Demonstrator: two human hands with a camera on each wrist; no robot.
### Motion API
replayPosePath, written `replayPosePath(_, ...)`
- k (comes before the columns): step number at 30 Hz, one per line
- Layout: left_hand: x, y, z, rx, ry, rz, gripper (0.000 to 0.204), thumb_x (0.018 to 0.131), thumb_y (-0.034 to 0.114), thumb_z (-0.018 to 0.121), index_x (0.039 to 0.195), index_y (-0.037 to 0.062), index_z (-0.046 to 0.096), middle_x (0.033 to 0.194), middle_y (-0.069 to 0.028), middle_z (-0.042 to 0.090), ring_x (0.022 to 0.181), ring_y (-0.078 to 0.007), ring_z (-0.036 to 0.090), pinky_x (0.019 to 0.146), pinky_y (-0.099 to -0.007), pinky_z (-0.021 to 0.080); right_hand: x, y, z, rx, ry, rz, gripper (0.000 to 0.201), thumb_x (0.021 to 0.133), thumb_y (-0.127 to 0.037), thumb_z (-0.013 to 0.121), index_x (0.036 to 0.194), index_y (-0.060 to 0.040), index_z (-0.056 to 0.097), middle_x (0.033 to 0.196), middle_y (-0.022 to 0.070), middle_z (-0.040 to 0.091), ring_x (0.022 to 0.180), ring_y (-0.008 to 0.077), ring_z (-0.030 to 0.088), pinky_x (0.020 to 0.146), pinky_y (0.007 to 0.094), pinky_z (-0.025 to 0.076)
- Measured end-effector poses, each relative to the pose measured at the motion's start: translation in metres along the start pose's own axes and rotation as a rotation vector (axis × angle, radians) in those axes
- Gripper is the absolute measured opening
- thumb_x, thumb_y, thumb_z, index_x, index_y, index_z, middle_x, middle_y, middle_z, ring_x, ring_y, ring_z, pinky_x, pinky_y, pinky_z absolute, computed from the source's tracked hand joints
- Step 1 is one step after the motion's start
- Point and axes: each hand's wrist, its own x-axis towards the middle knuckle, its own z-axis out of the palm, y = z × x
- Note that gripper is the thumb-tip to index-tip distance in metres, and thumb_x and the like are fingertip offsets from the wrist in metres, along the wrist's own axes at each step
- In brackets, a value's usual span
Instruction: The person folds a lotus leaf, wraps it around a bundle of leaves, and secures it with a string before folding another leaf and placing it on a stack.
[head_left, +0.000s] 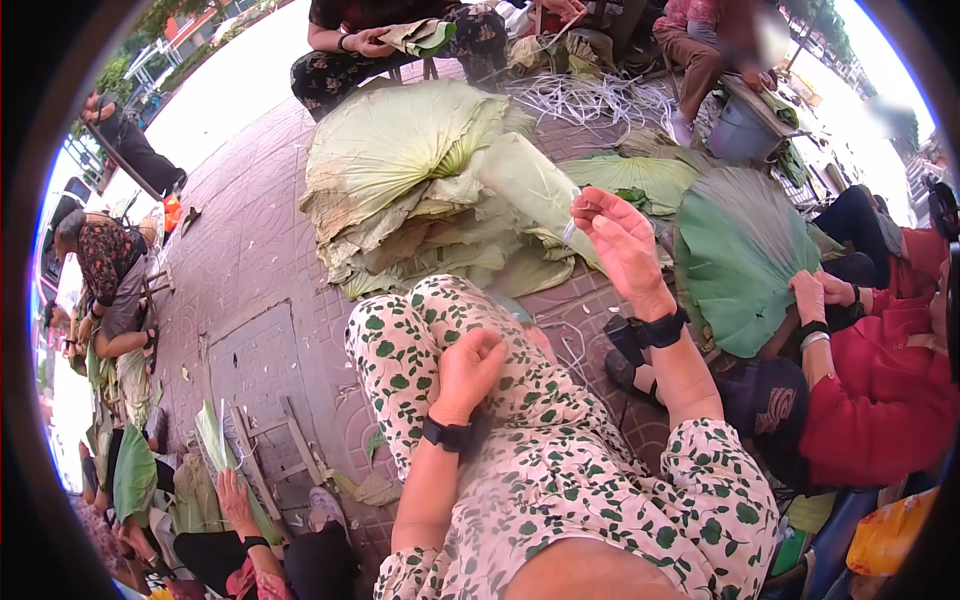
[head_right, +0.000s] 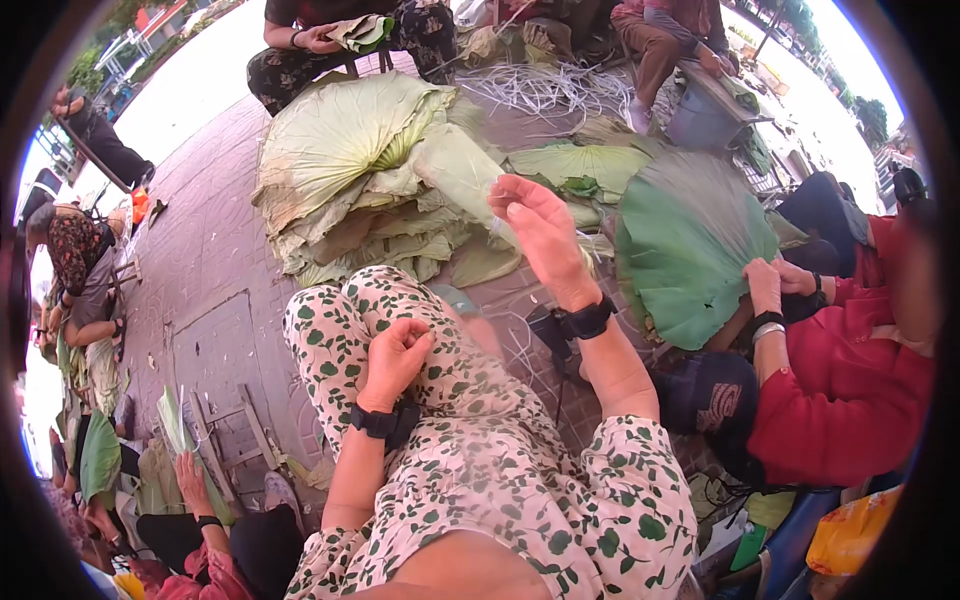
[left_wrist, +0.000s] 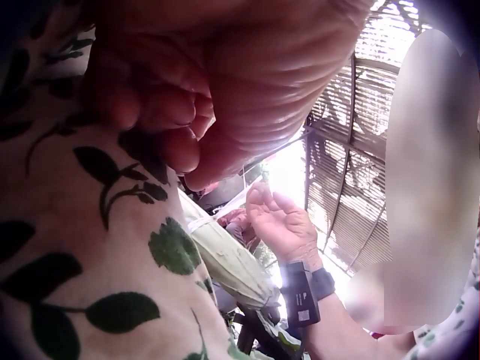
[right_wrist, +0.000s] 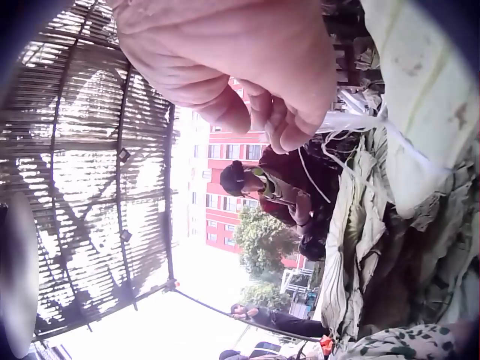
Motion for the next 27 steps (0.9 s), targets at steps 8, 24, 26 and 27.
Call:
replayPosePath(8,-0.002,-0.017,-0.001,-0.082,0.021,-0.068,0.025,0.075,0.021,0.062,0.09,0.0014,0.062,0.075,-0.0122,0.063,0.07,-0.0212,0.061,0.067,-0.0311,0.048,-0.016,-0.011,0.041,0.072,-0.122,0.02,0.036,0.084,-0.004,0.051,0.119,0.0044,0.046,0.111,0.0117,0.054,0.102,0.019,0.053,0.093,0.0312,0.039)
replayPosePath(24,-0.011,0.001,-0.02,-0.698,-0.307,-0.057,0.065,0.073,0.039,0.07,0.117,-0.002,0.046,0.106,-0.0065,0.053,0.091,-0.0126,0.053,0.078,-0.0261,0.045,-0.059,0.005,0.111,0.094,-0.444,0.248,0.042,0.082,-0.01,0.058,0.12,0.0041,0.046,0.113,0.0113,0.055,0.104,0.0181,0.053,0.093,0.0324,0.04)
replayPosePath(26,-0.004,-0.014,-0.012,-0.712,-0.197,0.044,0.061,0.081,0.03,0.062,0.128,0.0023,0.035,0.111,-0.0065,0.051,0.097,-0.0146,0.051,0.085,-0.0295,0.043,-0.064,0.008,0.113,0.096,-0.589,0.35,0.041,0.083,-0.011,0.058,0.119,0.0042,0.046,0.112,0.0109,0.055,0.103,0.018,0.053,0.092,0.0327,0.04)
replayPosePath(27,-0.004,-0.021,-0.011,-0.756,-0.209,0.066,0.051,0.083,0.026,0.06,0.124,0.0036,0.04,0.11,-0.0049,0.052,0.095,-0.0126,0.052,0.081,-0.0286,0.046,-0.068,0.006,0.116,0.05,-0.613,0.355,0.039,0.084,-0.01,0.057,0.119,0.0038,0.047,0.11,0.0104,0.056,0.102,0.0179,0.053,0.091,0.0323,0.041)
